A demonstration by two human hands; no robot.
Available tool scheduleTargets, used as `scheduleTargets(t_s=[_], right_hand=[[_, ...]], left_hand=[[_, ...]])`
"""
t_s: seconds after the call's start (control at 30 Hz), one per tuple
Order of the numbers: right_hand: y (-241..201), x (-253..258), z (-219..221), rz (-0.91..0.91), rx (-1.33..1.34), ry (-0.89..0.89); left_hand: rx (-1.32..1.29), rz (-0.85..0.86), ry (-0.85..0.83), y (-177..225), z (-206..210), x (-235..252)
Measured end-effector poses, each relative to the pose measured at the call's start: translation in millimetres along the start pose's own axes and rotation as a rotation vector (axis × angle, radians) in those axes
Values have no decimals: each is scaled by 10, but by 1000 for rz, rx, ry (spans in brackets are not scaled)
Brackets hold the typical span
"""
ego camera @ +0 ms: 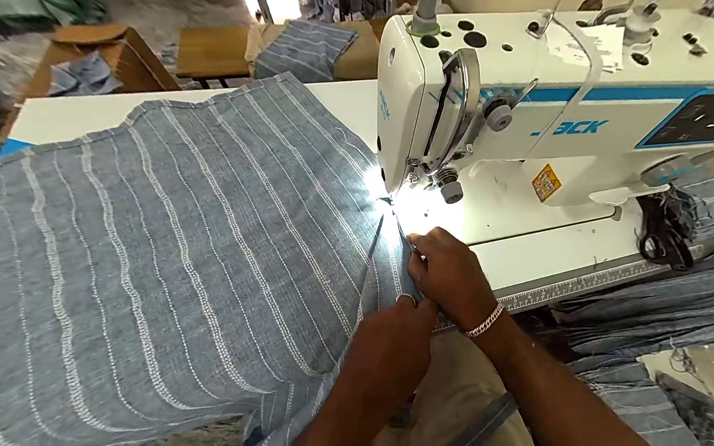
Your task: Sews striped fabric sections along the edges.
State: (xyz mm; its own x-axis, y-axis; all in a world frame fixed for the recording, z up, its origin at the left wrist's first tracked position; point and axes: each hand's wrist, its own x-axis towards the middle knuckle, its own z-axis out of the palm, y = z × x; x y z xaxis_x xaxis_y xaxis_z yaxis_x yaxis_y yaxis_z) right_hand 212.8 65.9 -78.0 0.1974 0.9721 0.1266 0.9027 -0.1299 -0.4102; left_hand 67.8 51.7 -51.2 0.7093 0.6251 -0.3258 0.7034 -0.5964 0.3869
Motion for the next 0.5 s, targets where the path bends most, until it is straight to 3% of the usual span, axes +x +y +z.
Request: scheduleTargets(t_s=[0.13,0.23,0.3,0.37,0.43,0.5], right_hand=[[34,17,2,-18,10,20],[52,11,17,-37,26,38],[89,17,72,-65,34,85],[124,31,112,-94,35,122],[163,95,142,-140,43,158],[189,188,173,-177,49,194]], left_hand=[[-55,64,134,-93,21,13],[-323,140,220,-617,-228,-356],[-340,-152,443,-1114,-450,-865],[-298,-537,452,-1598,-610,-1285],[-232,-791,424,-2046,-533,-1347],[-85,-910,472,-2405,-396,-1101]])
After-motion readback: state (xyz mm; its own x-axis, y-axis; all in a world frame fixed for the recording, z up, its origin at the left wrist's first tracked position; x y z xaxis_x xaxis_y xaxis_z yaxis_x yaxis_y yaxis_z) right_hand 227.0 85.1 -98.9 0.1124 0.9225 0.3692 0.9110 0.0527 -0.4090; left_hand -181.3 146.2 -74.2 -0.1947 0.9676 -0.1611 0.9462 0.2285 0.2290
